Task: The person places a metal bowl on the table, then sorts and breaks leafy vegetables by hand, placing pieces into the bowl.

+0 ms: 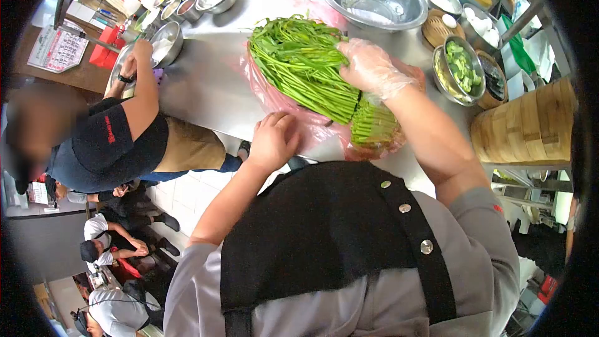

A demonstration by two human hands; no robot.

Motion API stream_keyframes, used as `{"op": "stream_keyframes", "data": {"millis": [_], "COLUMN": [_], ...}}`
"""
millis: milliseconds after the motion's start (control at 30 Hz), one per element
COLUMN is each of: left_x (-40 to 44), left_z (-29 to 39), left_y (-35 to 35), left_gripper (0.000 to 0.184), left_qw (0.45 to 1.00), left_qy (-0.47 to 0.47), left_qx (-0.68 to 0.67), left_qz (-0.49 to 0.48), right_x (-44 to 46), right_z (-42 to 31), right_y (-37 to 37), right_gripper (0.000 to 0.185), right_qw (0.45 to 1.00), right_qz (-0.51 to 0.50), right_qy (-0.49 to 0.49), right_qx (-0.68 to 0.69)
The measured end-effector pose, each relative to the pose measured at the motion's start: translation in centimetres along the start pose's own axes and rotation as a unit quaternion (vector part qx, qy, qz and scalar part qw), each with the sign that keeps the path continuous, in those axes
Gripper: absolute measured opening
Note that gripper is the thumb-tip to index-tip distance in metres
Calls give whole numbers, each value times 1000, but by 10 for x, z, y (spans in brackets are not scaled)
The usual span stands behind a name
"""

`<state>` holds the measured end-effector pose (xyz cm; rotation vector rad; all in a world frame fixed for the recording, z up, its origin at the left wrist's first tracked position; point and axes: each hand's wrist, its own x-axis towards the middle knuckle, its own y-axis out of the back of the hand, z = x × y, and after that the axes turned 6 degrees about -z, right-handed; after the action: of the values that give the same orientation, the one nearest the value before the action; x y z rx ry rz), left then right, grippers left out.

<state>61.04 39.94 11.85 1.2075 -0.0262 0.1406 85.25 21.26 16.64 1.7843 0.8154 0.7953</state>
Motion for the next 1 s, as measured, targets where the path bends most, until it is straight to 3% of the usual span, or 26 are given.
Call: {"op": "stream_keyframes", "data": {"millis": [133,233,333,367,433,500,633,833,1000], "left_x": [22,50,79,90,104,111,122,133,134], "left_z": [7,15,-7,-19,-33,-24,-32,-74,-28], "left_y": [12,23,16,10,14,27,30,3,35], "left_gripper": [24,28,31,32,37,43,45,42,63], "left_qw": [984,956,946,944,957,945,946,913,943], "left_qy": [72,202,229,231,240,291,297,327,315], "left_qx": [-114,-201,-179,-170,-106,-97,-85,-221,-95], "left_qz": [116,70,143,164,127,114,101,100,53], "right_x": [-5,-15,-27,-35,-58,-83,-107,-105,-104], "right_z": [1,-5,-15,-17,-15,-15,-6,6,-9], "right_y": [-4,-8,9,12,15,24,30,21,21], "right_gripper": [43,45,49,48,46,44,31,31,28], "right_qw": [1000,1000,999,999,996,997,995,988,988], "right_qz": [-11,-17,-46,-12,58,52,10,70,48], "right_qy": [-2,14,10,32,61,54,8,27,27], "right_qx": [5,-1,-8,-2,-3,35,103,136,144]}}
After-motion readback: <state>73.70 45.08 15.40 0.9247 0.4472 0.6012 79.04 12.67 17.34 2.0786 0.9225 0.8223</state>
